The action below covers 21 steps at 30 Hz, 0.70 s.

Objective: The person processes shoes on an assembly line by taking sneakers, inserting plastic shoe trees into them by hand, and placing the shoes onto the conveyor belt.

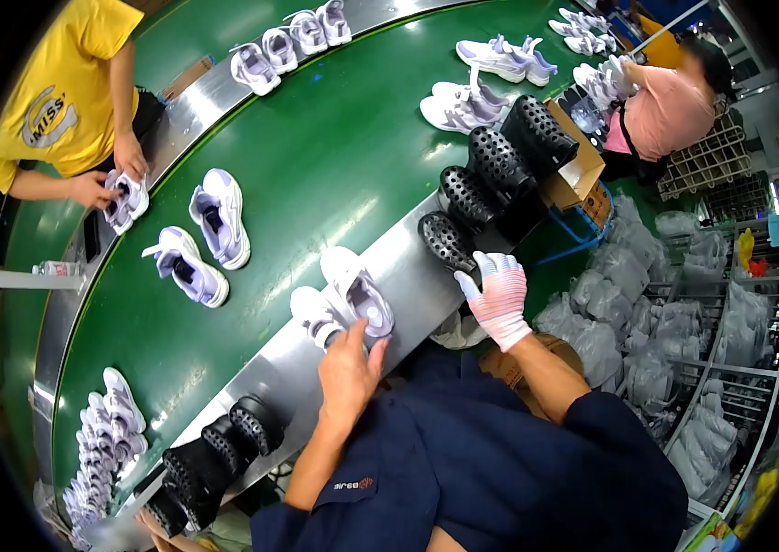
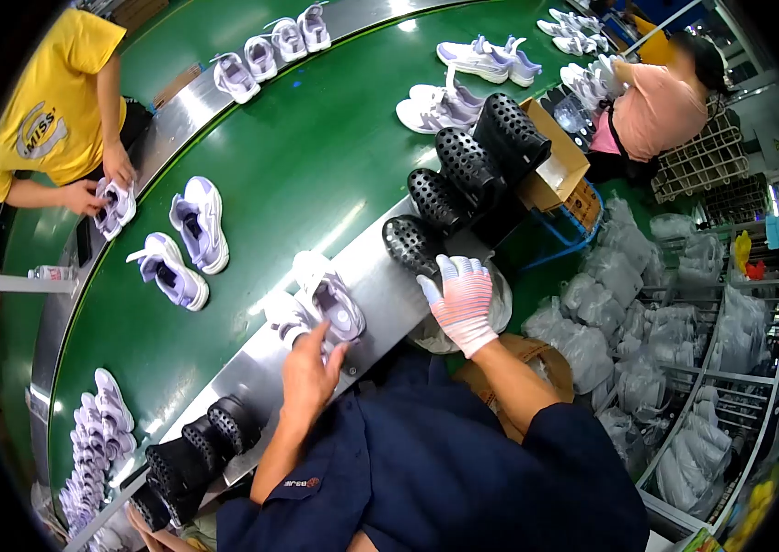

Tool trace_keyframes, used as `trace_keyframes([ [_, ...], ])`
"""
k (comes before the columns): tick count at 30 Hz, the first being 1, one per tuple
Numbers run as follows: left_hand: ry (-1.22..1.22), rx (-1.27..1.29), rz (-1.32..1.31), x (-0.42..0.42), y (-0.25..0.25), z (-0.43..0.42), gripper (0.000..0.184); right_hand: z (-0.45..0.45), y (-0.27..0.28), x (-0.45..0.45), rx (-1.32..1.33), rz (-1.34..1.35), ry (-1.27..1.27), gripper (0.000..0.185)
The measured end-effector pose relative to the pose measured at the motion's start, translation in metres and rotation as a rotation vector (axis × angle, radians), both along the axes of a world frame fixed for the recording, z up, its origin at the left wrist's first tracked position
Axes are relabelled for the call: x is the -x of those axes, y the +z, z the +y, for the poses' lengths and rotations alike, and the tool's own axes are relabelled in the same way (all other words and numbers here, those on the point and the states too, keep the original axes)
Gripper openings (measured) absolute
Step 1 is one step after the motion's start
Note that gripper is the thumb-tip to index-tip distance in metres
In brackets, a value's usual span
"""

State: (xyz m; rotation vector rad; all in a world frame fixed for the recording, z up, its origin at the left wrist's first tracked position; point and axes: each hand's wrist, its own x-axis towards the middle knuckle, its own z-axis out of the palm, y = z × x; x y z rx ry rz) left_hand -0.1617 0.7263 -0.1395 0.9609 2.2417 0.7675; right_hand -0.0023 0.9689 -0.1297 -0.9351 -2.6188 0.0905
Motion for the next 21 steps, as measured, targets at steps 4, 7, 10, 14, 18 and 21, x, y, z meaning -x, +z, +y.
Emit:
trace_keyframes([
  [4,0.29,-0.689,-0.66,0.013,0.008,0.039,0.072,-0.047,0.041,-0.003,0.578,0.281,0.179,0.039],
  [7,0.2,-0.78,-0.956,0.022,0.007,0.05,0.052,-0.083,0.047,0.0,1.112,0.246,0.097,0.033],
  [10,0.198,-0.534,-0.885,0.015,0.001,0.044,0.042,-0.089,0.056,0.006,0.985,-0.015,0.21,0.036],
  [14,0.248,-0.527,-0.795,0.01,-0.021,0.043,0.047,-0.094,0.037,0.005,1.14,0.001,0.096,0.037],
  [18,0.292,-0.333,0.474,0.047,-0.013,0.058,0.045,-0.077,0.005,0.02,0.923,-0.221,0.106,0.046],
  [21,-0.137,0.01,0.433,0.078,-0.059,0.071,0.033,-0.063,0.0,0.047,0.822,-0.458,0.144,0.049],
])
